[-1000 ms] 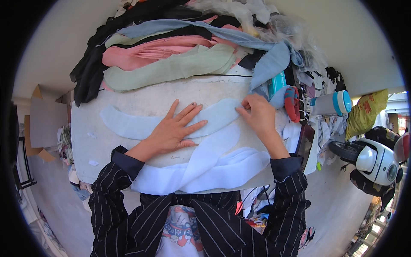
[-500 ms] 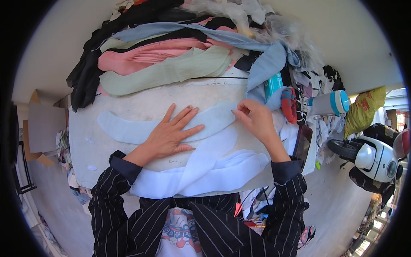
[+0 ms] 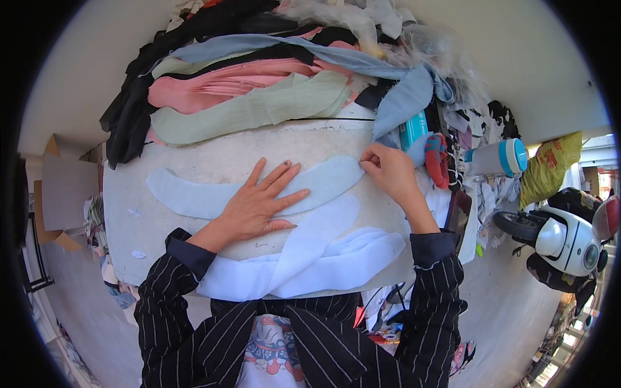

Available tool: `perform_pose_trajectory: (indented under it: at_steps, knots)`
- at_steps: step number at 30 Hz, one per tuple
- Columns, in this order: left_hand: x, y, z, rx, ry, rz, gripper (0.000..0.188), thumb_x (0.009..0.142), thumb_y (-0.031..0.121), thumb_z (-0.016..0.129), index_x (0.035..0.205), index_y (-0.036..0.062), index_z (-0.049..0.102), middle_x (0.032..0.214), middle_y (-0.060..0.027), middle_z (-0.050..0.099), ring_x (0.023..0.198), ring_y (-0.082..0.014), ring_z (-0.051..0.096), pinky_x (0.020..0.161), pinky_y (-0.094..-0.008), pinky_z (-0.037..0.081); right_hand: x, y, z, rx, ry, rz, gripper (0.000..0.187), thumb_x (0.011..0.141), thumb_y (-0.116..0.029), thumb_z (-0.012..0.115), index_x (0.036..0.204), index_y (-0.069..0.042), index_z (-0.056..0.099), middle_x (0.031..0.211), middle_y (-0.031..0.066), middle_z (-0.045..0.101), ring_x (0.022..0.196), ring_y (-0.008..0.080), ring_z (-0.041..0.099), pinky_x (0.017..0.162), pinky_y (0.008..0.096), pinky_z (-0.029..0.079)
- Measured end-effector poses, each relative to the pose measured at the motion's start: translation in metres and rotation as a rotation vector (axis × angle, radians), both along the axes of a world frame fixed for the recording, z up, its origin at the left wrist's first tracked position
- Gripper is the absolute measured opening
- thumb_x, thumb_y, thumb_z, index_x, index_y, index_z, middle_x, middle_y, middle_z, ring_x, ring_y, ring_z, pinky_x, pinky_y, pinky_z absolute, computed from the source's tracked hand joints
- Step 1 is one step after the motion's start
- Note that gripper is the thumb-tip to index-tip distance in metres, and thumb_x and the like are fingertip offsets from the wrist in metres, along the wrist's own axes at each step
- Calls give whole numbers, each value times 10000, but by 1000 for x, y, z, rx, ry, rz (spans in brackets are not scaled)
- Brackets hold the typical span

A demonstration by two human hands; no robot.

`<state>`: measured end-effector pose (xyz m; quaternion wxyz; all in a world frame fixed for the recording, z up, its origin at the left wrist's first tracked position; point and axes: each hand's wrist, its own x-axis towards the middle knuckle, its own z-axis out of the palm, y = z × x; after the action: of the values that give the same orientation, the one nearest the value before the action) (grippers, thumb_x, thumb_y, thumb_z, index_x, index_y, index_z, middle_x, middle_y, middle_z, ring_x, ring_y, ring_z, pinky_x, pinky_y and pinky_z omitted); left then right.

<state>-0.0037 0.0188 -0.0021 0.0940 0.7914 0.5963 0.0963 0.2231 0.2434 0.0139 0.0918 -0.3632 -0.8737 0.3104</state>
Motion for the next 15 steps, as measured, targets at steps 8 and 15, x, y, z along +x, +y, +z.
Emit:
perform_pose_trajectory:
  at_steps: [8,15]
  knots:
    - [0,0,0,5,-8,1,710,906,649,431,1502,267,384,1600,-147,227,1493,-280,180,1205,-539,58,4,8,5,-128,23,44,95,794,-121,686,821,-35,657,698,79,667,618,195,634,574,329,477]
    - [-1,-1,1,-8,-5,4,744,896,663,431,1511,250,364,1603,-146,219,1494,-276,179,1207,-537,60,-2,16,30,-368,-105,32,96,775,-121,667,800,-28,659,676,93,660,597,189,627,563,328,476]
